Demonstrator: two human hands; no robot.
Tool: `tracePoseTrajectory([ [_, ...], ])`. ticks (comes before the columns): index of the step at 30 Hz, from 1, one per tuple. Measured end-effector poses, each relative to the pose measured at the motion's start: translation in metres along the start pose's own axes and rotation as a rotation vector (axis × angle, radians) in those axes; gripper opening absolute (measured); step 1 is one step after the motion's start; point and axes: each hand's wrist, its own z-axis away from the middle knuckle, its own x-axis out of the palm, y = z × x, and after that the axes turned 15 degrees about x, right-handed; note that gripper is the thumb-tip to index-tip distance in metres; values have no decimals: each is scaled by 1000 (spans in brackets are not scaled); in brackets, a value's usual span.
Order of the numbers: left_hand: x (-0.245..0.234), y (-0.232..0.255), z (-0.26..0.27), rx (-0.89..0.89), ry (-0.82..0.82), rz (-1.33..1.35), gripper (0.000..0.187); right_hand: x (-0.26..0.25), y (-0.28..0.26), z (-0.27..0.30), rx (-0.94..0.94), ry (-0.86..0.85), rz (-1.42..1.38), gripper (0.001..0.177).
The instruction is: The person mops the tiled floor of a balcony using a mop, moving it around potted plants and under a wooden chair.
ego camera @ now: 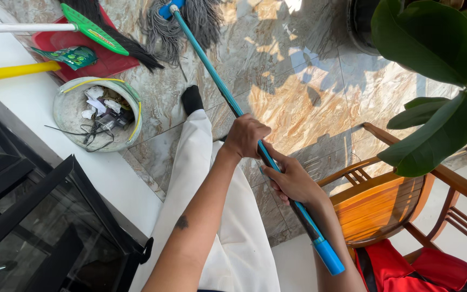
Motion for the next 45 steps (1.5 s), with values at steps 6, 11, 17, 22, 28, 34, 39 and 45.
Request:
tracePoseTrajectory([
  [6,-95,-121,8,27,-54,-198,36,43,-103,-76,-171,-92,-23,70],
  [11,-93,-66,33,-4,-68,-91,34,67,-61,-37,-55,-94,-118,74],
  [17,-61,15,26,-60,-5,43,31,56,-21,15,53,-78,-146,75],
  [22,-112,-103,9,-11,24,-157,36,54,-119,-44,-52,-145,-119,70],
  [28,-152,-165,12,-35,-65,-248,34,63,-172,-76,-116,-218,-111,69],
  [34,-61,-31,-16,-85,-243,39,33,22,-52,10,66,-163,-249,70],
  [39,6,66,-31,-23,-491,217,25,13,56,58,111,-1,-385,71],
  [45,34,112,-50,216,-783,231,24,33,122,89,-26,210,-469,70],
])
